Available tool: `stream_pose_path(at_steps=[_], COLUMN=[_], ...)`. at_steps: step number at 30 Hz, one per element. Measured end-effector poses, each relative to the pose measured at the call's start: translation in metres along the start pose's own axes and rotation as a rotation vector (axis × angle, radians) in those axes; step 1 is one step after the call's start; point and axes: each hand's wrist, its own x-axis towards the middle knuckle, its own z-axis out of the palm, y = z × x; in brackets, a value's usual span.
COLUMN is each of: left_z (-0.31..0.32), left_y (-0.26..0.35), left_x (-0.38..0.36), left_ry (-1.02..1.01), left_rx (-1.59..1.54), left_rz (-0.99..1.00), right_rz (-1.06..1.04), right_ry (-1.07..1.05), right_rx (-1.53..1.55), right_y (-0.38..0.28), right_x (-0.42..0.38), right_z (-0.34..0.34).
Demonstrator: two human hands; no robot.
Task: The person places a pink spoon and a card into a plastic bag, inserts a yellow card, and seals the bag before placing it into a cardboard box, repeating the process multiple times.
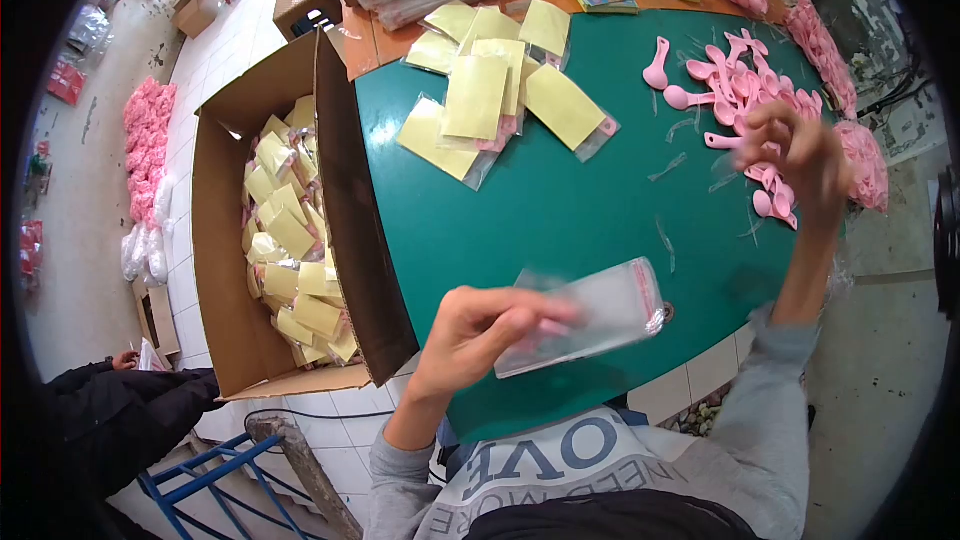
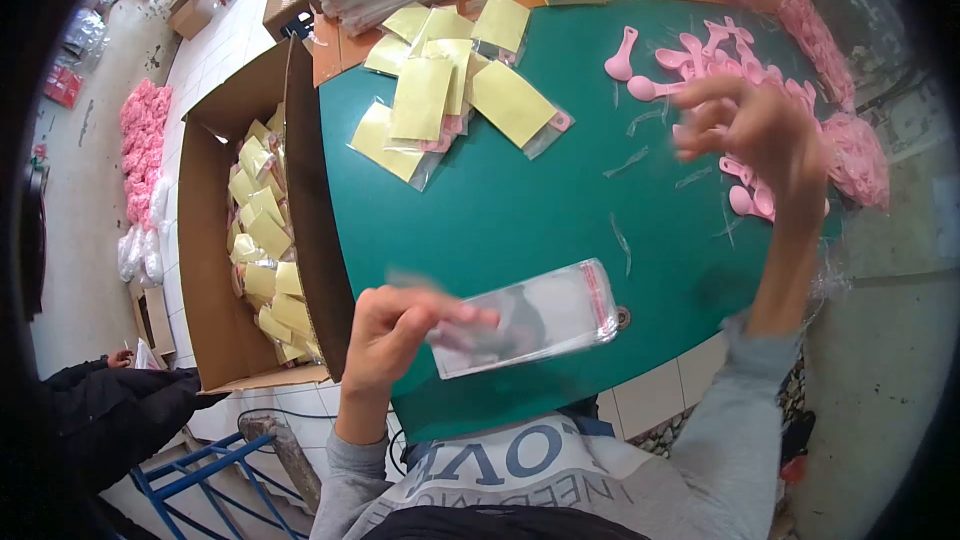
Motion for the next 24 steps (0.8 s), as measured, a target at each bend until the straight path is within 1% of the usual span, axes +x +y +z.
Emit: stream_pose_path(at_steps=[2,3,4,5,6,7,8,10,12,14,15,18,21,24], left_z=[-0.006,-0.008,-0.002,0.000,0.000,0.002,0.002,0.004,0.002,-0.002,-0.004,-0.010,-0.010,-0.011], left_y=[0.001,0.002,0.006,0.006,0.006,0.004,0.004,0.002,0.000,-0.001,-0.002,0.002,-0.001,-0.004], left_x=[-0.003,-0.003,-0.004,-0.007,-0.002,0.002,0.006,0.013,0.014,0.012,0.012,0.011,0.017,0.024], left_ry=[-0.048,-0.068,0.029,0.037,0.044,0.057,0.043,0.057,0.068,0.062,0.060,0.078,0.090,0.096], left_rx=[0.029,0.046,0.096,0.079,0.064,0.039,0.022,-0.013,-0.058,-0.067,-0.073,-0.097,-0.082,-0.042], left_rz=[0.064,0.099,-0.011,-0.050,-0.071,-0.091,-0.131,-0.173,-0.230,-0.232,-0.236,-0.271,-0.248,-0.232], right_rz=[0.550,0.622,0.800,1.006,0.846,0.247,0.578,0.662,0.525,0.541,0.550,0.653,0.428,0.282], right_ry=[0.139,0.174,0.082,0.024,0.007,0.107,0.249,0.080,0.108,0.247,0.314,0.342,0.569,0.828], right_rx=[0.087,-0.445,-1.226,-1.679,-1.600,-0.992,-0.463,-0.805,-1.058,-1.082,-1.091,-1.058,-1.235,-1.130], right_y=[0.040,0.058,0.075,0.079,0.071,0.115,0.100,0.151,0.213,0.250,0.257,0.242,0.242,0.293], right_x=[0.021,0.033,0.044,0.061,0.078,0.099,0.126,0.167,0.201,0.216,0.224,0.224,0.214,0.217], right_z=[-0.066,-0.076,-0.087,-0.087,-0.100,-0.120,-0.089,-0.089,-0.088,-0.069,-0.062,-0.044,-0.046,-0.061])
